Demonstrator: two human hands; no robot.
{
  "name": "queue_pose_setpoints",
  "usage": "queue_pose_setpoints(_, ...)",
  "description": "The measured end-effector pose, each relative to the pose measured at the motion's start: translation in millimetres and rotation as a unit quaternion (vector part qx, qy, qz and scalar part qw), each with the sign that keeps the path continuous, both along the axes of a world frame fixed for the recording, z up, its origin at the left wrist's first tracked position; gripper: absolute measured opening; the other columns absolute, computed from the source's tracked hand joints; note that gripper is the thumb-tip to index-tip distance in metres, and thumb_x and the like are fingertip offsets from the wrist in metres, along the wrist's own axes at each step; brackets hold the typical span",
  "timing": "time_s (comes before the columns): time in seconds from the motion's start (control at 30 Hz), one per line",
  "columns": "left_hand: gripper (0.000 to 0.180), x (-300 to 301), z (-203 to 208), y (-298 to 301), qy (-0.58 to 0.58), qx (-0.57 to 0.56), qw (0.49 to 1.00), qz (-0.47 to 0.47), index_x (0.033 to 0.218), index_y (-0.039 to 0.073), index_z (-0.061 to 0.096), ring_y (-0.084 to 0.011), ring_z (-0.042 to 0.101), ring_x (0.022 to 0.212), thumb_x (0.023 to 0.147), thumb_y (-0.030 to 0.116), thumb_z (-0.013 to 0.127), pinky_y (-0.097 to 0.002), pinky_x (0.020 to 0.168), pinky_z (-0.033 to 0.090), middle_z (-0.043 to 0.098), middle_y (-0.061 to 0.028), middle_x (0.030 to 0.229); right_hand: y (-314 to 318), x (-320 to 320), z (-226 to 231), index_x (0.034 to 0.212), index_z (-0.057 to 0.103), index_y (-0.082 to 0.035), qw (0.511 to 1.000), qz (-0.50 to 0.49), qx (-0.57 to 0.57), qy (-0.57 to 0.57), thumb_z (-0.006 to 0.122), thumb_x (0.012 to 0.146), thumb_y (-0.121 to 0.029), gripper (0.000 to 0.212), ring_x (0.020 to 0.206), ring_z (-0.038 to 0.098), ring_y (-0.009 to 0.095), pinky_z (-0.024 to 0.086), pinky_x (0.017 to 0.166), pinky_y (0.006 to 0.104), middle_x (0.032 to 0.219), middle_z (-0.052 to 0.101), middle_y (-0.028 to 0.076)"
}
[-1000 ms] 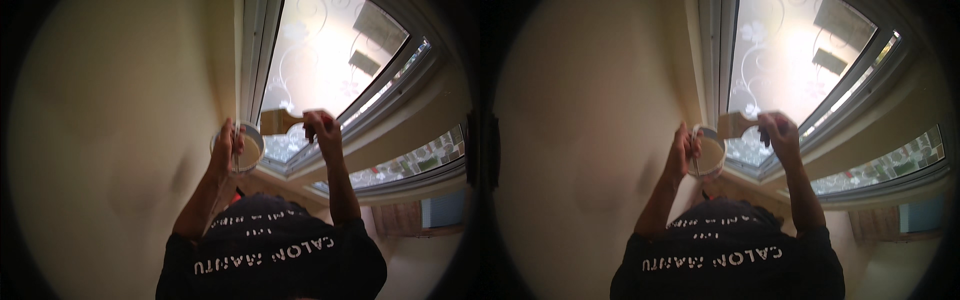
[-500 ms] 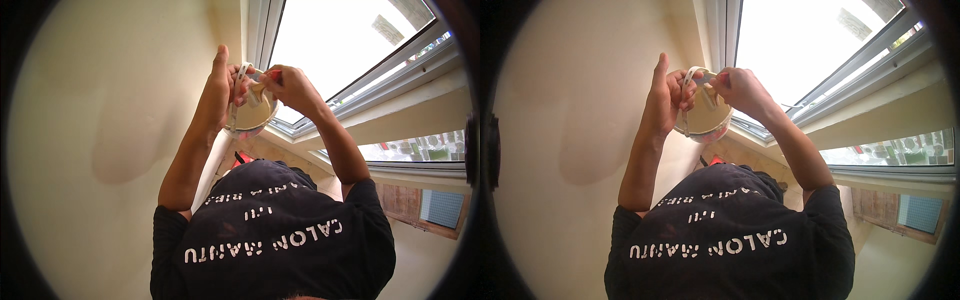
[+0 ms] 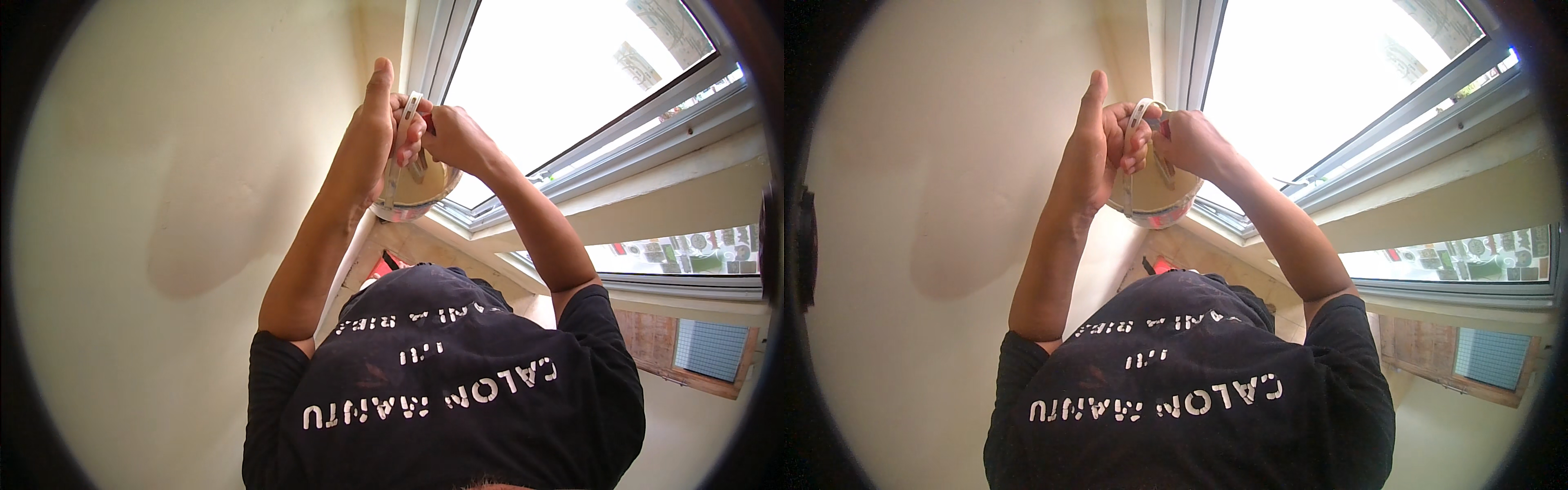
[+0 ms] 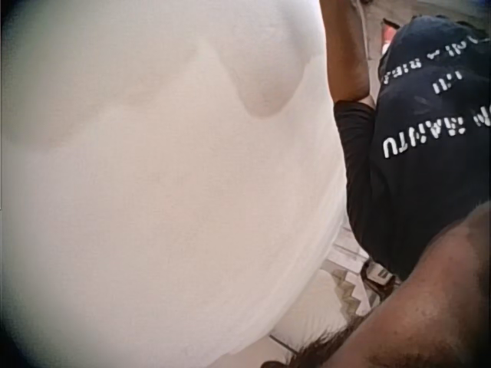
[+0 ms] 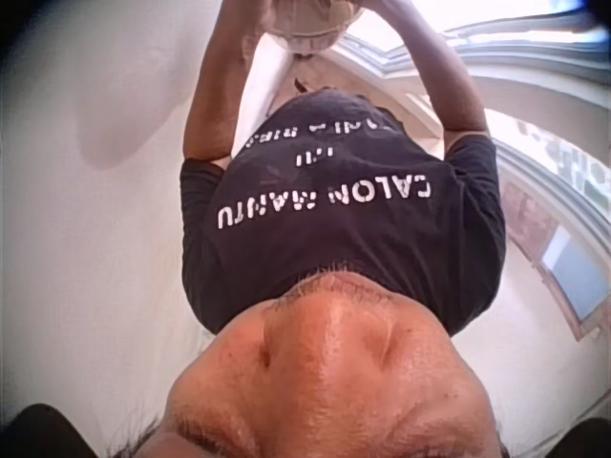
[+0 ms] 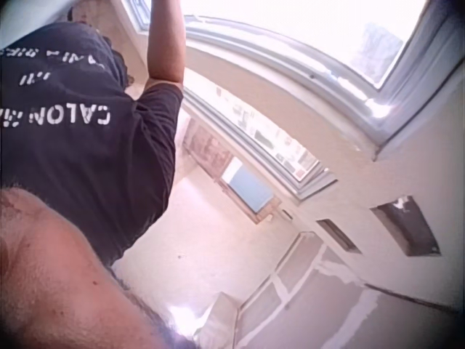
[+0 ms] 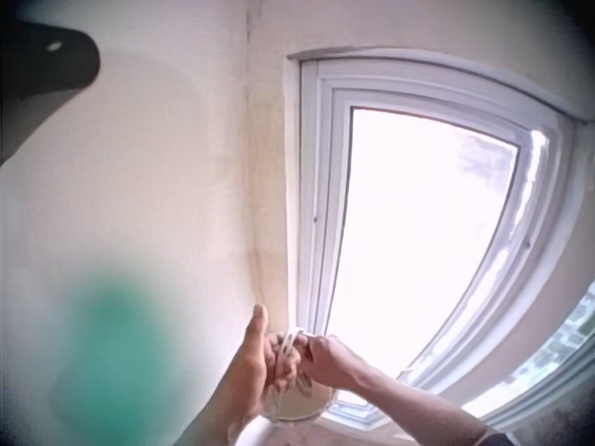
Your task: The person prepares a wall surface by wiping it with a cloth and then applies paint to the wall around a window frame using a brush and a small container of paint.
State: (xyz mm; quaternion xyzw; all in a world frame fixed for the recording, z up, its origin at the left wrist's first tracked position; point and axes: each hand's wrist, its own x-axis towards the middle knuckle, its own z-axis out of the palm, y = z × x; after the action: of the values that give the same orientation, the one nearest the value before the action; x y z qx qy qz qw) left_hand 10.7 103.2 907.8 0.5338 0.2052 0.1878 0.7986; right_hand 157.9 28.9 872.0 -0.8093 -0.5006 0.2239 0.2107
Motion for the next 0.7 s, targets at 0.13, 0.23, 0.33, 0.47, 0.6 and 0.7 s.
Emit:
queue_pose_setpoints(0.13, 0.084, 0.7, -2.9, 2.1, -0.017, -0.011, 1.0, 0.004, 0.102, -0.007, 0.055, -0.0064, 0.037, 0.046, 0.095, 0.072, 0.024, -0.0194, 0.047, 0.033, 0.045, 0.0008, 0.06, 2.9, 0.2, -3.4, 0.083, 0.066, 0.001, 1.0, 0.001, -0.004, 0.009, 0.06, 0.085, -0.02, 0.022, 0.067, 0.063, 0.03, 0.051, 0.065, 0.0396, 0.073, 0.064, 0.019)
queue_pose_setpoints(0.23, 0.085, 3.2, -6.8, 0.6, -0.017, -0.011, 1.0, 0.01, 0.103, -0.007, 0.055, -0.0065, 0.037, 0.046, 0.095, 0.072, 0.024, -0.0194, 0.047, 0.033, 0.045, 0.0012, 0.06, 0.9, 4.6, -10.1, 0.083, 0.066, 0.002, 1.0, 0.007, 0.019, 0.007, 0.06, 0.088, -0.023, 0.026, 0.065, 0.064, 0.027, 0.051, 0.063, 0.038, 0.072, 0.065, 0.017)
queue_pose_setpoints(0.33, 0.087, 4.7, -8.7, 1.4, -0.01, -0.013, 1.0, 0.015, 0.104, -0.007, 0.056, -0.0069, 0.037, 0.047, 0.094, 0.074, 0.024, -0.0207, 0.048, 0.033, 0.044, 0.0014, 0.06, -7.4, 15.3, 2.3, 0.085, 0.066, 0.003, 0.997, -0.022, 0.03, 0.075, 0.06, 0.091, -0.027, 0.031, 0.063, 0.064, 0.022, 0.051, 0.061, 0.0359, 0.069, 0.065, 0.014)
queue_pose_setpoints(0.47, 0.089, 4.9, -12.4, 0.9, 0.013, 0.001, 0.999, 0.031, 0.103, -0.005, 0.057, -0.0081, 0.037, 0.05, 0.091, 0.077, 0.024, -0.0234, 0.05, 0.032, 0.043, 0.0012, 0.06, -19.6, 30.9, 11.0, 0.086, 0.069, 0.003, 0.99, -0.041, 0.081, 0.108, 0.06, 0.094, -0.029, 0.034, 0.06, 0.063, 0.013, 0.049, 0.053, 0.0293, 0.067, 0.066, 0.008)
queue_pose_setpoints(0.6, 0.091, 6.6, -10.0, -3.7, 0.026, -0.002, 0.998, 0.053, 0.102, -0.005, 0.057, -0.0083, 0.036, 0.049, 0.09, 0.079, 0.024, -0.0237, 0.049, 0.031, 0.043, 0.0009, 0.059, -34.9, 49.8, 8.3, 0.093, 0.068, 0.002, 0.963, -0.076, 0.134, 0.222, 0.062, 0.096, -0.03, 0.032, 0.054, 0.06, 0.007, 0.04, 0.04, 0.0193, 0.069, 0.066, 0.006)
queue_pose_setpoints(0.7, 0.092, 5.9, -8.1, -6.5, 0.031, -0.011, 0.997, 0.064, 0.102, -0.006, 0.057, -0.0085, 0.036, 0.048, 0.089, 0.08, 0.024, -0.0238, 0.049, 0.031, 0.044, 0.0007, 0.058, -50.6, 64.4, -2.4, 0.097, 0.068, 0.001, 0.928, -0.116, 0.17, 0.31, 0.062, 0.096, -0.029, 0.031, 0.055, 0.06, 0.008, 0.038, 0.039, 0.0182, 0.071, 0.066, 0.007)
